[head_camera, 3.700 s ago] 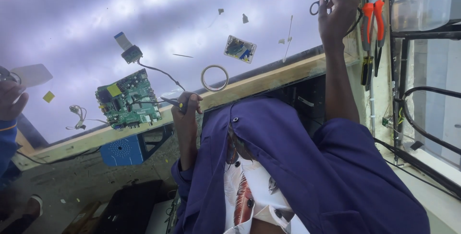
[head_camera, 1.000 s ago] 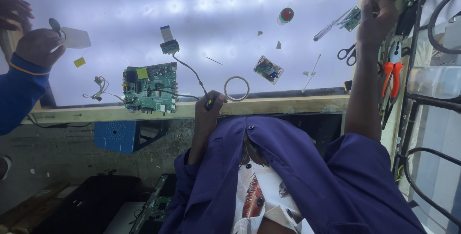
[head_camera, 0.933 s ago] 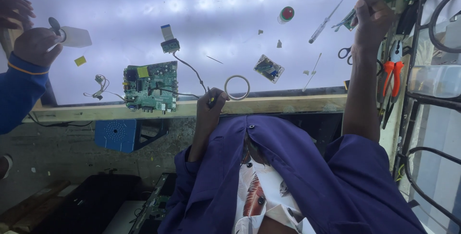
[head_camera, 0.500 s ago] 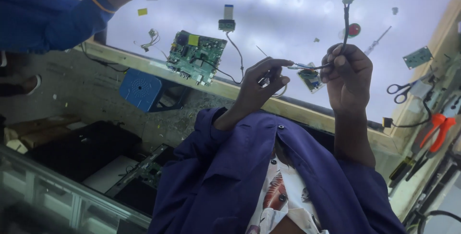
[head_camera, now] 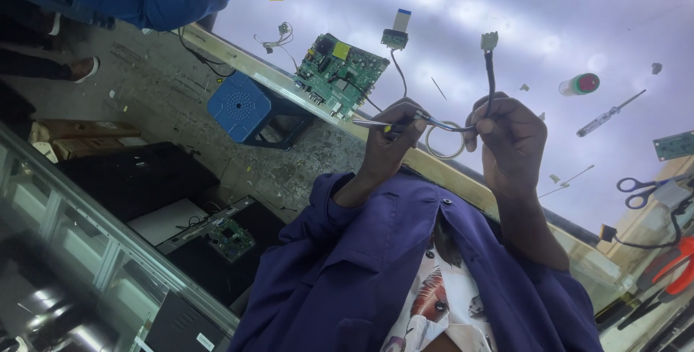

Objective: Inspecting and handling various electronic circuit boards and components on a light table in a workshop.

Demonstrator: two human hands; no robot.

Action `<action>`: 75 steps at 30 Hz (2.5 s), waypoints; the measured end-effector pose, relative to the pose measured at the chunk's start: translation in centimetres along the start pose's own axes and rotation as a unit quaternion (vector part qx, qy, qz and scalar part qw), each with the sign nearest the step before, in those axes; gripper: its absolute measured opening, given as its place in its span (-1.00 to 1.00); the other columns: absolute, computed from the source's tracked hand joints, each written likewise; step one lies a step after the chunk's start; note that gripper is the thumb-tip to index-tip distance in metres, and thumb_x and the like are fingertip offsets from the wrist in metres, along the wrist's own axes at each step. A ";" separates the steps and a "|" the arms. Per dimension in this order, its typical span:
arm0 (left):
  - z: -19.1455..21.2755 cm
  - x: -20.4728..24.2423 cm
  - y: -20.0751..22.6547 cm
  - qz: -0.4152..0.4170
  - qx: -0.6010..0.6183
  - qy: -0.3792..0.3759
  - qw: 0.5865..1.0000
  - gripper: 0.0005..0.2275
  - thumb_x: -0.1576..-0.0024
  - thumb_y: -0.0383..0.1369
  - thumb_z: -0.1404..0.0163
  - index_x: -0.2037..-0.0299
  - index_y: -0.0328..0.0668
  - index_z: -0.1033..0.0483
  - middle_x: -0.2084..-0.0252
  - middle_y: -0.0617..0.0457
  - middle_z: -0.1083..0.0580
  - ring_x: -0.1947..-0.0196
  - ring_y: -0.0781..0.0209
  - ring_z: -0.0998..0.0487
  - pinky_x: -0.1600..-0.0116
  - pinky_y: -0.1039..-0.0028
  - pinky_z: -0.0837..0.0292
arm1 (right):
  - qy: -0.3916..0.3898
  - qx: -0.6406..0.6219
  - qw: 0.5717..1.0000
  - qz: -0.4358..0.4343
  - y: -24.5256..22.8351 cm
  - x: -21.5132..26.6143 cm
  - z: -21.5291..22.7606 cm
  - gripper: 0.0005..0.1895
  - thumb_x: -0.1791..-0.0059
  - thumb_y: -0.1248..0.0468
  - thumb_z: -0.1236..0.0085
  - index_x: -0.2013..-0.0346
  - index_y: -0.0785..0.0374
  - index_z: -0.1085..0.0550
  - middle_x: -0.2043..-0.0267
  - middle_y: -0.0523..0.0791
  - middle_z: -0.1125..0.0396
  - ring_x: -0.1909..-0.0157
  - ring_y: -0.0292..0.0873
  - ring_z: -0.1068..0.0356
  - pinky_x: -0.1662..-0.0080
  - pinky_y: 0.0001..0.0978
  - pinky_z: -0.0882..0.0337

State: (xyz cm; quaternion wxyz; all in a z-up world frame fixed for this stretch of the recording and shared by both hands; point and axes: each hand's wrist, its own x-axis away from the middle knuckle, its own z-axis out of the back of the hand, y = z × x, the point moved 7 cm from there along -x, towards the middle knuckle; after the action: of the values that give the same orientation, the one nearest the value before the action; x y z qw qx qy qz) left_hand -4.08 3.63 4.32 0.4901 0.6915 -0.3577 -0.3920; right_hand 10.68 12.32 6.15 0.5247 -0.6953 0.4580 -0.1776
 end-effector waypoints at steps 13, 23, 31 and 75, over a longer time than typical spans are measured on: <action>0.8 0.4 2.2 -0.072 0.031 0.017 0.997 -0.79 -0.20 -0.34 0.06 0.27 -0.43 -0.48 0.41 -0.04 -0.38 0.61 0.49 -0.38 0.49 0.63 -0.33 | -0.020 -0.060 0.994 -0.087 2.1 0.4 -0.2 -0.83 -0.05 0.27 0.00 0.19 0.34 -0.33 0.33 -0.07 -0.24 0.35 -0.26 -0.37 0.41 -0.60 -0.38; 1.2 0.4 2.4 -0.046 0.054 0.032 0.997 -0.82 -0.17 -0.37 0.02 0.27 -0.39 -0.52 0.41 0.00 -0.39 0.59 0.49 -0.39 0.44 0.67 -0.30 | -0.016 -0.077 0.990 -0.121 3.1 1.0 -0.7 -0.86 -0.05 0.31 0.05 0.18 0.36 -0.33 0.35 -0.04 -0.25 0.37 -0.25 -0.39 0.44 -0.60 -0.40; 2.3 1.7 0.5 0.004 0.027 0.079 0.997 -0.90 -0.11 -0.43 -0.08 0.26 -0.33 -0.52 0.41 0.07 -0.39 0.38 0.51 -0.37 0.26 0.62 -0.31 | -0.001 -0.016 0.992 -0.127 6.2 3.2 1.7 -0.85 -0.04 0.29 0.03 0.20 0.35 -0.35 0.32 -0.01 -0.29 0.36 -0.22 -0.38 0.40 -0.55 -0.34; 4.6 3.1 -6.9 0.138 0.008 0.099 0.986 -0.91 -0.18 -0.37 0.00 0.20 -0.18 -0.46 0.46 0.21 -0.38 0.57 0.62 -0.33 0.49 0.79 -0.34 | 0.075 -0.102 0.976 -0.177 10.1 5.6 2.0 -0.85 -0.04 0.28 0.02 0.21 0.32 -0.31 0.41 0.14 -0.40 0.43 -0.10 -0.48 0.45 -0.44 -0.47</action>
State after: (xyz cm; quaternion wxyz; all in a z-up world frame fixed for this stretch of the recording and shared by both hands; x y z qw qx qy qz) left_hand -6.10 0.87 -3.88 0.5669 0.6747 -0.4025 -0.2479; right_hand 10.44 8.55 -4.90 0.3760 -0.7997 0.3813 -0.2716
